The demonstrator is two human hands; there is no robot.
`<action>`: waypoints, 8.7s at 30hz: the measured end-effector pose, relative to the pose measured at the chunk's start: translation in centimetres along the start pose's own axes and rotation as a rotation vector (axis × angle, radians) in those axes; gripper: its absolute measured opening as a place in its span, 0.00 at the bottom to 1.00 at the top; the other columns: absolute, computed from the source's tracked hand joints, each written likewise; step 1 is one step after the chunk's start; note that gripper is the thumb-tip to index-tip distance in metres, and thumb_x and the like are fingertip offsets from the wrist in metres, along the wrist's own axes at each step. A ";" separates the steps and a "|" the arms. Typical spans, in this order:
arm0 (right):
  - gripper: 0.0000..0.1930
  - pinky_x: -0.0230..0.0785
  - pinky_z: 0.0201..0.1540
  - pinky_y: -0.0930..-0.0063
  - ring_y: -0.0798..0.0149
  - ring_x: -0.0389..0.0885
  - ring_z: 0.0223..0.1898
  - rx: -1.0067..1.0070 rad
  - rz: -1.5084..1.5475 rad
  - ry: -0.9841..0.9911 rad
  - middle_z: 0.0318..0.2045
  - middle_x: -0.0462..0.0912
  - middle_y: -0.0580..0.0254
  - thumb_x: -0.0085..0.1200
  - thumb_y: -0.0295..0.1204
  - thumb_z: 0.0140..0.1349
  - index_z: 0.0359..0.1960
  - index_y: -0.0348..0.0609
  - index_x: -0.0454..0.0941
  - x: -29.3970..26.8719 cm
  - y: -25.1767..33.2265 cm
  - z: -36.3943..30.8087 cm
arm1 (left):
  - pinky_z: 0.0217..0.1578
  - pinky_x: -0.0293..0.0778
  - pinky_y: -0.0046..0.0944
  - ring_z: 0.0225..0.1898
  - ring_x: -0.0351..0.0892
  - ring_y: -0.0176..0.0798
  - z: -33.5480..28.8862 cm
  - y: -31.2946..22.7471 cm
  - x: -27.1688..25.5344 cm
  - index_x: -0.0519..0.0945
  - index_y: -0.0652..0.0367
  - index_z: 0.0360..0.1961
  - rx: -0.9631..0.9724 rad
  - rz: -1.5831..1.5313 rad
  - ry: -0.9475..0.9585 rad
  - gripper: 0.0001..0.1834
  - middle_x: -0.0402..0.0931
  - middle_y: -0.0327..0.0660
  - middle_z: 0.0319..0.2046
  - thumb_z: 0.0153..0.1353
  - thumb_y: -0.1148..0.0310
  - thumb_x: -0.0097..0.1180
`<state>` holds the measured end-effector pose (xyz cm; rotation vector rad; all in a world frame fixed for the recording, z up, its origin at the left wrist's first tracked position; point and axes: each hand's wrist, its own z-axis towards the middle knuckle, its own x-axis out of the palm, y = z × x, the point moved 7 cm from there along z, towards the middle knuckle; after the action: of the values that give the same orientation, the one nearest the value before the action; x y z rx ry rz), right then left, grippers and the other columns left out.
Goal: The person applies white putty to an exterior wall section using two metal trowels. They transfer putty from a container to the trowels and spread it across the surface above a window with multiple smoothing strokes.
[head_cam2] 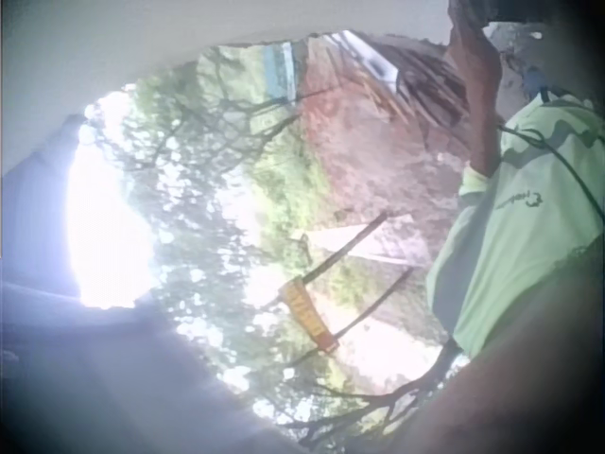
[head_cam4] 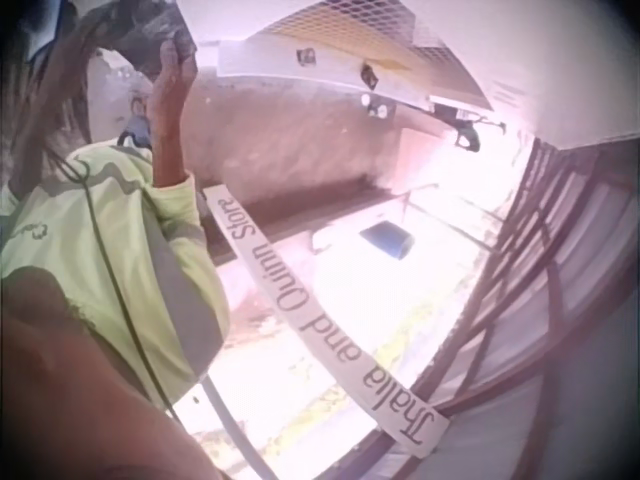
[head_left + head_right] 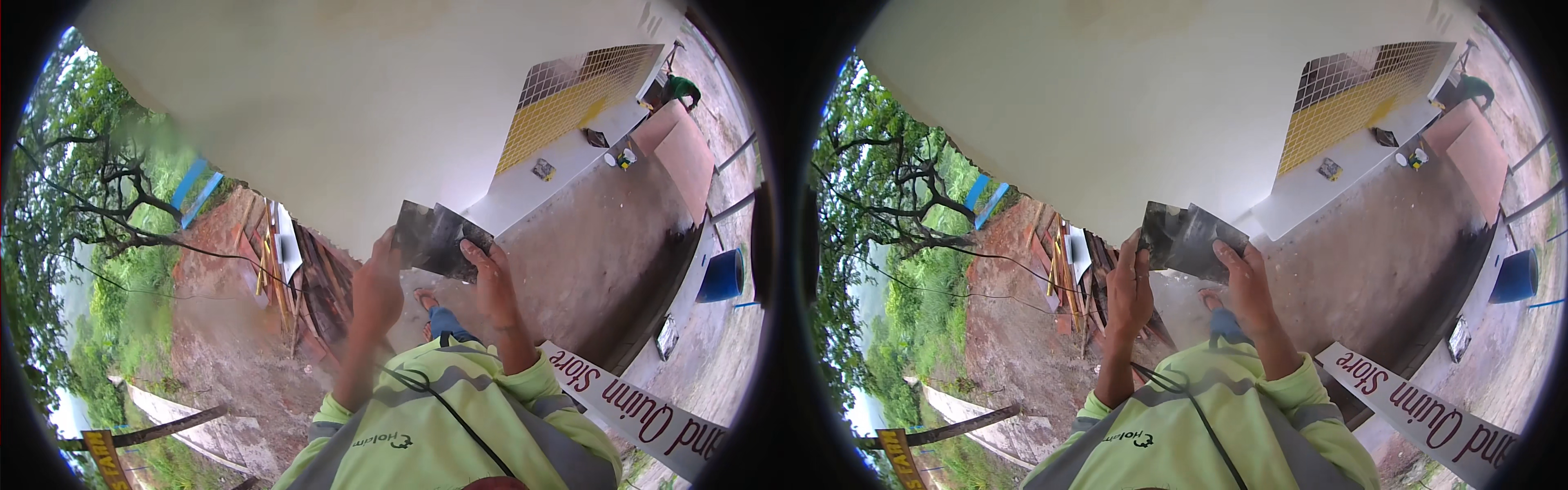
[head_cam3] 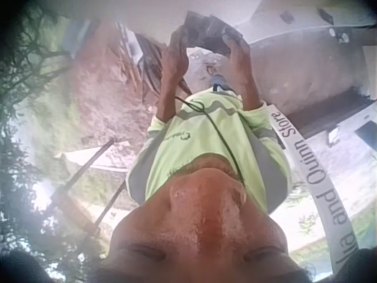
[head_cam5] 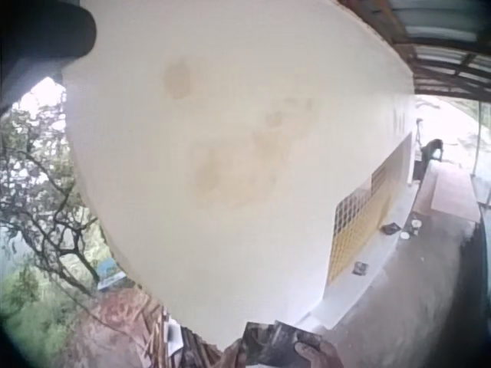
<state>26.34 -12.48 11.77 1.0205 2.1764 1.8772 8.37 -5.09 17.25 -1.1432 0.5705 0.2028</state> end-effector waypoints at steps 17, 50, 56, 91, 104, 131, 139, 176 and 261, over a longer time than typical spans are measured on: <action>0.11 0.73 0.48 0.70 0.64 0.81 0.41 -1.263 -0.484 0.060 0.42 0.84 0.57 0.51 0.29 0.71 0.48 0.36 0.80 14.4 31.5 7.3 | 0.44 0.73 0.56 0.45 0.78 0.63 -4.4 8.5 -2.8 0.72 0.54 0.60 -0.278 0.246 0.135 0.21 0.78 0.58 0.43 0.66 0.74 0.45; 0.26 0.67 0.60 0.56 0.51 0.73 0.56 -2.087 -1.128 -0.166 0.57 0.73 0.52 0.51 0.14 0.57 0.61 0.35 0.70 23.5 30.1 9.9 | 0.45 0.71 0.56 0.47 0.76 0.68 -4.9 12.6 -3.1 0.74 0.61 0.58 -0.164 -0.072 -0.129 0.18 0.78 0.63 0.45 0.72 0.65 0.45; 0.26 0.67 0.58 0.58 0.53 0.74 0.53 -2.229 -0.966 -0.412 0.54 0.74 0.54 0.50 0.14 0.57 0.60 0.35 0.70 25.2 37.7 8.8 | 0.49 0.73 0.44 0.47 0.81 0.53 -4.3 12.6 -2.7 0.73 0.63 0.60 -0.263 -0.085 -0.059 0.20 0.80 0.57 0.44 0.73 0.63 0.45; 0.28 0.64 0.62 0.57 0.50 0.71 0.58 -2.100 -1.015 -0.310 0.57 0.71 0.51 0.48 0.13 0.56 0.63 0.34 0.67 23.5 33.9 8.1 | 0.27 0.72 0.36 0.23 0.73 0.34 -4.8 12.7 -3.7 0.74 0.61 0.61 -0.220 -0.230 -0.114 0.19 0.76 0.45 0.29 0.74 0.64 0.46; 0.25 0.65 0.61 0.58 0.52 0.72 0.58 -2.183 -1.026 -0.379 0.55 0.73 0.51 0.48 0.14 0.59 0.61 0.33 0.69 25.8 36.0 10.9 | 0.28 0.73 0.35 0.24 0.73 0.34 -5.4 13.4 -3.2 0.72 0.60 0.63 -0.201 -0.245 -0.101 0.20 0.77 0.44 0.32 0.74 0.64 0.46; 0.28 0.65 0.65 0.57 0.52 0.68 0.64 -2.216 -1.284 -0.178 0.61 0.70 0.54 0.51 0.16 0.58 0.63 0.35 0.68 23.8 29.8 10.9 | 0.32 0.73 0.38 0.27 0.76 0.40 -5.0 14.2 -2.4 0.73 0.62 0.60 -0.137 -0.180 -0.105 0.20 0.78 0.49 0.31 0.74 0.63 0.46; 0.30 0.67 0.60 0.58 0.51 0.73 0.57 -2.242 -1.041 -0.365 0.58 0.73 0.56 0.49 0.13 0.56 0.64 0.40 0.69 24.5 40.4 8.5 | 0.27 0.71 0.36 0.24 0.72 0.35 -4.1 12.3 -2.4 0.73 0.63 0.60 -0.161 -0.229 -0.052 0.19 0.73 0.44 0.27 0.73 0.66 0.45; 0.24 0.67 0.59 0.60 0.55 0.74 0.54 -2.158 -0.949 -0.281 0.54 0.73 0.57 0.52 0.18 0.59 0.60 0.36 0.71 27.3 38.0 9.7 | 0.58 0.67 0.38 0.55 0.76 0.45 -7.7 15.0 -3.9 0.73 0.67 0.60 -0.374 -0.295 -0.058 0.20 0.78 0.50 0.51 0.74 0.65 0.45; 0.16 0.73 0.54 0.68 0.66 0.81 0.46 -0.126 0.642 -0.362 0.45 0.83 0.65 0.60 0.32 0.62 0.51 0.42 0.78 -30.0 -12.2 -14.5 | 0.41 0.72 0.30 0.42 0.74 0.27 -20.1 -1.4 8.5 0.69 0.60 0.66 -0.308 -0.784 0.337 0.21 0.75 0.34 0.46 0.73 0.70 0.48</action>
<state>37.46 -41.03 -6.23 2.0173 1.6140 1.7993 9.66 -24.90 8.08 -1.6333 0.3507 -0.6058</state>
